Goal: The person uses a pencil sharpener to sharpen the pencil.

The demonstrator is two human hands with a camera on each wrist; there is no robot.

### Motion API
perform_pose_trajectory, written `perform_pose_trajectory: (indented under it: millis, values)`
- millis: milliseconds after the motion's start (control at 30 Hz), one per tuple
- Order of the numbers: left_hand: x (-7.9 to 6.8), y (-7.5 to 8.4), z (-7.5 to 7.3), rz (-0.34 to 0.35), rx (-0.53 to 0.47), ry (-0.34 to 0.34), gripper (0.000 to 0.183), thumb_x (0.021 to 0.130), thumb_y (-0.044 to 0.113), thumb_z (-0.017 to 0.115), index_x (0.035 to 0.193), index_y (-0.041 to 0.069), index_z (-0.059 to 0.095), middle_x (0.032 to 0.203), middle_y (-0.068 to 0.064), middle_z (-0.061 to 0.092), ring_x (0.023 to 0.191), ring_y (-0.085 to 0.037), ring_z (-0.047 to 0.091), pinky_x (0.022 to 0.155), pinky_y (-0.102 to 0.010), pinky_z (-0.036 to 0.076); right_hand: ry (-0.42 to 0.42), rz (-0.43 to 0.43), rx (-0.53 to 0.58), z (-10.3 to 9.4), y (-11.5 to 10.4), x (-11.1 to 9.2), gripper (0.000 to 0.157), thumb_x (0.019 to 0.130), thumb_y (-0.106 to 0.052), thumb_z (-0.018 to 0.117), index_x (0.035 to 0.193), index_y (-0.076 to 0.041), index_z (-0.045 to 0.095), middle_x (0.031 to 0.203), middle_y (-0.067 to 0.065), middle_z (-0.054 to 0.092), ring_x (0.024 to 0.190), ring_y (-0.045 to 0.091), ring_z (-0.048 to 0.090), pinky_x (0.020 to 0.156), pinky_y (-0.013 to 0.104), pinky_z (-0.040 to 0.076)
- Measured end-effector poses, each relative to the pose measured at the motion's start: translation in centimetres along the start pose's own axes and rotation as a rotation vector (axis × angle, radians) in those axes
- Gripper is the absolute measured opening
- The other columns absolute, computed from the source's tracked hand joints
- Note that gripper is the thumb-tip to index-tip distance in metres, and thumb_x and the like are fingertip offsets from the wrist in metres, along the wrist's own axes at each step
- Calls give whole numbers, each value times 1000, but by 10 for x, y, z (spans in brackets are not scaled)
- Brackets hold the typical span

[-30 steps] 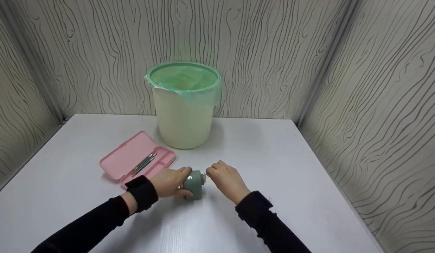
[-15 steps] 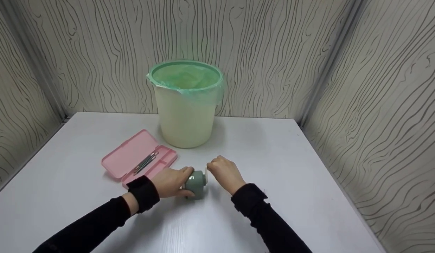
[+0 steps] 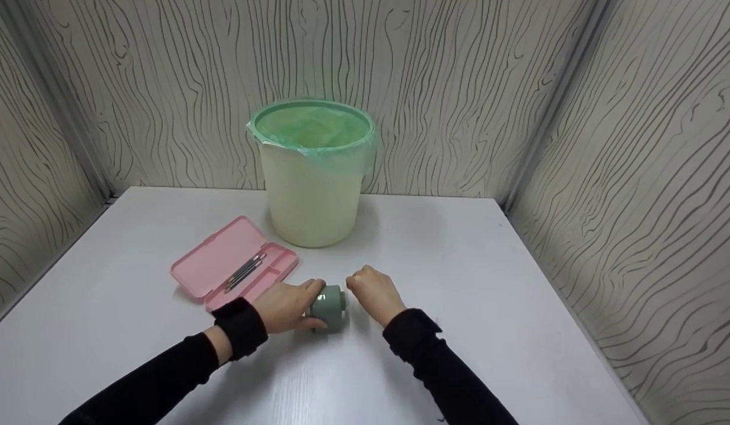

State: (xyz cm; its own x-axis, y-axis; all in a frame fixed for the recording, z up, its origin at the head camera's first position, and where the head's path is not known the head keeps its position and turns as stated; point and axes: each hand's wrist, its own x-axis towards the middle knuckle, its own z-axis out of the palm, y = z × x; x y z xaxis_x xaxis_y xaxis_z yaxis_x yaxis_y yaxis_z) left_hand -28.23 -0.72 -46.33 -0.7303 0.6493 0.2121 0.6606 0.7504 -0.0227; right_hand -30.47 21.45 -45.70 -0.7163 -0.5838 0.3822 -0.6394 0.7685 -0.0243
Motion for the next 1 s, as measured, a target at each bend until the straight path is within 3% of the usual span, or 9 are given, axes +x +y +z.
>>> perform_pose_trajectory:
  millis: [233, 433, 600, 767, 1000]
  values:
    - [-2, 5, 1, -28, -35, -25, 61, 89, 57, 72, 121, 9, 50, 99, -2, 67, 69, -12, 65, 59, -26, 52, -43, 48, 0, 15, -4, -13, 15, 89, -1, 73, 100, -8, 80, 90, 5, 79, 84, 20, 71, 73, 29, 59]
    - [-3, 7, 5, -42, -18, 24, 60, 89, 57, 72, 118, 9, 50, 95, -2, 67, 66, -12, 64, 54, -26, 49, -49, 36, -20, 17, -8, -22, 7, 87, -3, 76, 85, -9, 78, 82, 2, 77, 78, 18, 69, 69, 28, 58]
    - [-4, 7, 2, -77, -54, 13, 58, 91, 56, 72, 118, 9, 51, 97, -2, 67, 68, -13, 65, 57, -27, 50, -61, 13, -9, 17, -14, -34, 10, 88, -6, 76, 78, -9, 73, 75, 3, 73, 73, 17, 67, 66, 28, 56]
    - [-4, 7, -1, -110, -71, -12, 59, 91, 55, 71, 121, 9, 51, 101, -3, 69, 74, -15, 68, 62, -29, 54, -72, -17, 6, 11, -18, -44, 4, 89, -6, 74, 89, -9, 76, 82, 2, 75, 78, 17, 68, 70, 28, 57]
    - [-2, 6, -2, -116, -49, -17, 61, 90, 57, 71, 123, 9, 51, 100, -3, 69, 73, -15, 67, 61, -29, 52, -88, -48, 61, -4, -22, -52, 10, 91, -6, 72, 100, -7, 76, 92, 3, 76, 87, 18, 68, 77, 29, 58]
